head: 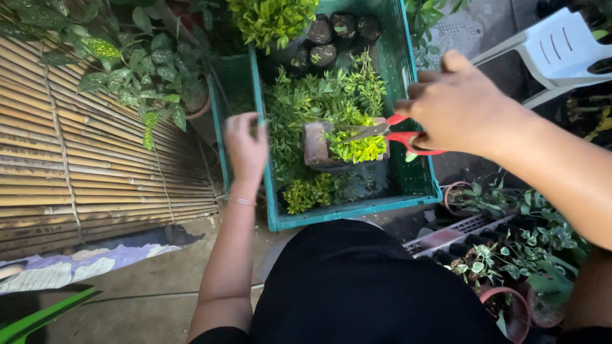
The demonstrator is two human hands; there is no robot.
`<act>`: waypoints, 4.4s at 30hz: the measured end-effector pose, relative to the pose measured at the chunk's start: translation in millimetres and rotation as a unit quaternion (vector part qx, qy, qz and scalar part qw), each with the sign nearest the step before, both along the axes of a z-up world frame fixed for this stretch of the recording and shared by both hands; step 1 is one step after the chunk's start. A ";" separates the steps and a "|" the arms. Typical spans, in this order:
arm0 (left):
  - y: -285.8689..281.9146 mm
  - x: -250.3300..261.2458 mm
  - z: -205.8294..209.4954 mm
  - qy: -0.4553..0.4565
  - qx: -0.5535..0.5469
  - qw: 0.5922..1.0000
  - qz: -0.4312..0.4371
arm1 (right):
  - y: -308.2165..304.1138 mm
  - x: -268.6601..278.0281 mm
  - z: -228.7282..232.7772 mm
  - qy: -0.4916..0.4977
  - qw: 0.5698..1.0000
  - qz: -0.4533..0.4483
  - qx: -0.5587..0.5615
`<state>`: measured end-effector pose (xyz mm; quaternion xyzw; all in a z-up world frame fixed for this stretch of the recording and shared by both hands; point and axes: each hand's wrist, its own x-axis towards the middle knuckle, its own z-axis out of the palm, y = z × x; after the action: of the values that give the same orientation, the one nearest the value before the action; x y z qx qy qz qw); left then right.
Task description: Trimming plant cuttings with scissors and sorting them into a plastic crate.
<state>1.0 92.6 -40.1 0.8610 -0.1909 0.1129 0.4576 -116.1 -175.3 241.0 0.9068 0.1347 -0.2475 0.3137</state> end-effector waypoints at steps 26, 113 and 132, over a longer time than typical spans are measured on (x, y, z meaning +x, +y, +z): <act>-45.1 -44.2 31.9 0.041 -0.095 0.987 -0.121 | 27.9 39.2 -19.9 0.071 0.996 0.055 0.016; 82.5 14.7 -195.9 0.117 0.120 0.985 0.029 | -54.1 -133.1 -159.4 -0.415 0.766 -0.214 0.442; -55.4 63.7 -44.7 0.030 0.022 0.994 -0.100 | -92.2 -160.8 -247.2 -0.251 0.512 -0.515 0.640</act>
<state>64.7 37.1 -84.9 0.8504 -0.2651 0.0367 0.4529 -276.9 -267.5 -6.2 0.7965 -0.3181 0.0256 -0.5135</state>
